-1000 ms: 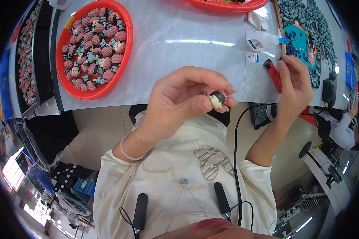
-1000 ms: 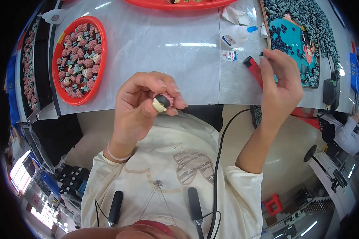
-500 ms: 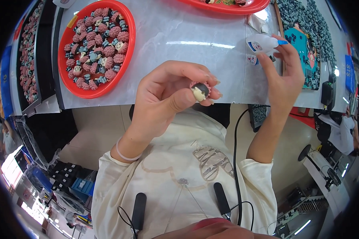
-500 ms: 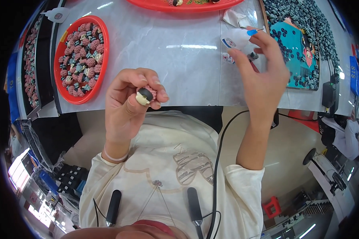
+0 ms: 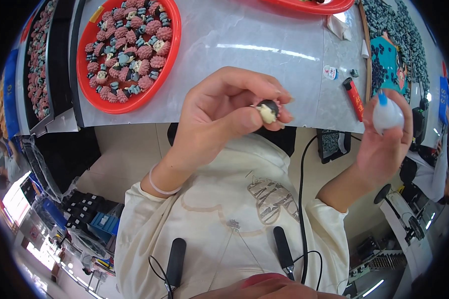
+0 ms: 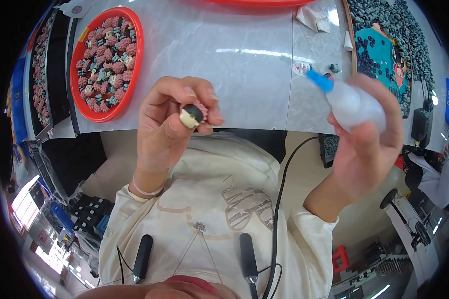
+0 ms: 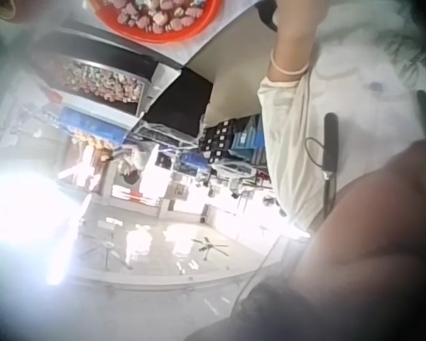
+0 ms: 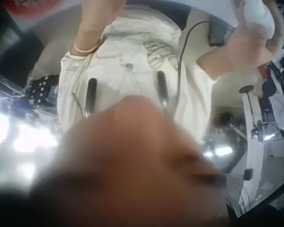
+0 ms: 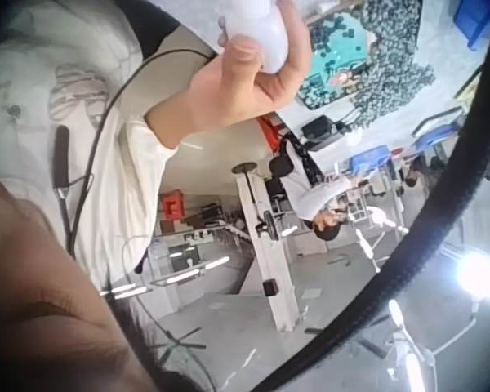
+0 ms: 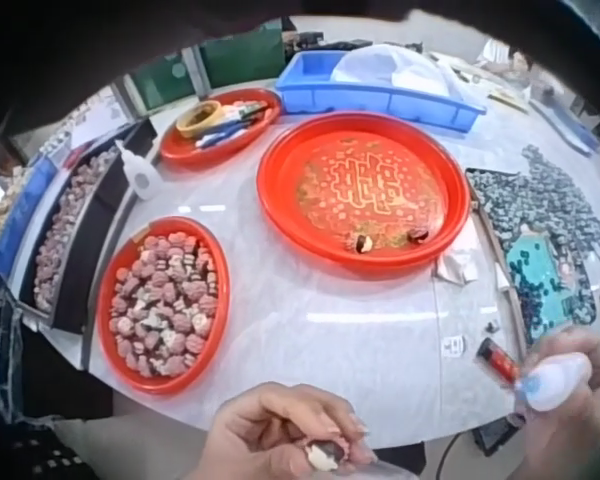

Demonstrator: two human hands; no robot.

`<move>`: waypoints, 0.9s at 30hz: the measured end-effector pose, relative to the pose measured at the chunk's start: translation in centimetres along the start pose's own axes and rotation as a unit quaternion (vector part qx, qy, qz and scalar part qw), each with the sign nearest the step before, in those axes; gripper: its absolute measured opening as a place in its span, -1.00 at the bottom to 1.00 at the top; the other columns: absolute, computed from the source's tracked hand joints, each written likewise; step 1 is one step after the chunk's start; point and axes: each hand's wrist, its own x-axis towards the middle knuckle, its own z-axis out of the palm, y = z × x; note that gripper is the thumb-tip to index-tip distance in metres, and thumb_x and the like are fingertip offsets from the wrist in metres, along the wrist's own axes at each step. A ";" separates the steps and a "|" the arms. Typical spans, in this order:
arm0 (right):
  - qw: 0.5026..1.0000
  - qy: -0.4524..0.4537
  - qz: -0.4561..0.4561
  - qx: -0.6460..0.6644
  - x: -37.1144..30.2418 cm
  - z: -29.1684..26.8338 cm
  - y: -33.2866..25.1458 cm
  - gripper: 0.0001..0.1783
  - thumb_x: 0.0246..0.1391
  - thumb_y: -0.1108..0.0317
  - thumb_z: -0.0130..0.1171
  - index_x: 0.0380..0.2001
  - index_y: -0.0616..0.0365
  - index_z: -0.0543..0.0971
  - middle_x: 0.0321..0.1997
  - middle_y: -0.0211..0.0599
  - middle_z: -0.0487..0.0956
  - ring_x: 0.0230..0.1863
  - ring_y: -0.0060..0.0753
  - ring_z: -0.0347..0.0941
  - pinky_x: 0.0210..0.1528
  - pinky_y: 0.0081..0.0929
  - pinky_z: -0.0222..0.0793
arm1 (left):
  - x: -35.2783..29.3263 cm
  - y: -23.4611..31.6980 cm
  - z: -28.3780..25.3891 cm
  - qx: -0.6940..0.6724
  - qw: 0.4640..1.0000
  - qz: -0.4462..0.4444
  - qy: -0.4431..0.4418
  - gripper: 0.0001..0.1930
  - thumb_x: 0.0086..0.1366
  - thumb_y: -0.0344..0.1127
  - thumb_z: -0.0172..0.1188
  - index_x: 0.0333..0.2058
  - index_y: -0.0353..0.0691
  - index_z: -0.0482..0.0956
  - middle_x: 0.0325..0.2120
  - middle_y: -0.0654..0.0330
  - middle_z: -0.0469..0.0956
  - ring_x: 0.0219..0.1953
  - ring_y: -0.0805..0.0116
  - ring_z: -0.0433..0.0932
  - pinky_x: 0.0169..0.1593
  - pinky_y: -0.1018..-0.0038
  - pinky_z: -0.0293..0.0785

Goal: The person assembles small plastic flower-shaped toy parts by hand, applying adhesive from a bottle to secure the components.

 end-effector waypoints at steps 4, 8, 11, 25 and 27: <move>0.996 -0.060 -0.059 0.027 0.1 0.2 -0.1 -0.37 -0.08 0.04 0.25 -0.12 0.35 0.36 -0.16 -0.10 0.33 -0.09 -0.27 0.26 -0.12 -0.40 0.21 | 0.2 -0.6 0.7 -0.013 1.000 -0.019 -0.014 -0.63 0.12 -0.17 0.22 -0.23 -0.30 0.37 -0.27 -0.02 0.44 -0.33 0.28 0.56 -0.30 0.55 0.55; 0.995 -0.030 -0.091 0.015 -0.4 1.4 -0.3 -0.36 -0.07 -0.04 0.20 -0.19 0.36 0.35 -0.26 -0.08 0.37 -0.24 -0.23 0.37 -0.19 -0.37 0.32 | 0.2 -0.9 0.9 -0.006 0.999 -0.035 -0.005 -0.62 0.10 -0.17 0.23 -0.23 -0.31 0.38 -0.29 -0.01 0.45 -0.33 0.27 0.56 -0.32 0.56 0.55; 0.988 0.066 -0.109 -0.087 -0.4 2.3 -0.7 -0.35 -0.12 -0.05 0.23 -0.24 0.38 0.37 -0.36 -0.04 0.43 -0.40 -0.23 0.48 -0.34 -0.40 0.45 | 0.0 -0.8 1.1 0.009 0.999 -0.032 0.011 -0.60 0.08 -0.17 0.25 -0.23 -0.33 0.39 -0.30 0.00 0.46 -0.32 0.27 0.57 -0.32 0.55 0.56; 0.902 -0.097 -0.321 -0.273 -1.0 3.7 -2.6 -0.49 -0.11 0.16 0.12 -0.30 0.49 0.36 -0.54 0.18 0.42 -0.63 -0.31 0.26 -0.66 -0.47 0.13 | 0.0 -0.9 1.0 0.050 0.999 -0.010 0.003 -0.64 0.10 -0.23 0.23 -0.23 -0.36 0.41 -0.28 0.00 0.46 -0.32 0.27 0.54 -0.29 0.49 0.52; 0.899 -0.129 -0.320 -0.268 -0.9 3.4 -3.0 -0.52 -0.13 0.18 0.07 -0.32 0.49 0.36 -0.59 0.14 0.42 -0.69 -0.34 0.20 -0.68 -0.51 0.08 | 0.0 -1.3 1.0 0.045 0.999 -0.007 -0.005 -0.65 0.10 -0.23 0.23 -0.23 -0.36 0.41 -0.28 0.00 0.46 -0.32 0.26 0.54 -0.29 0.48 0.52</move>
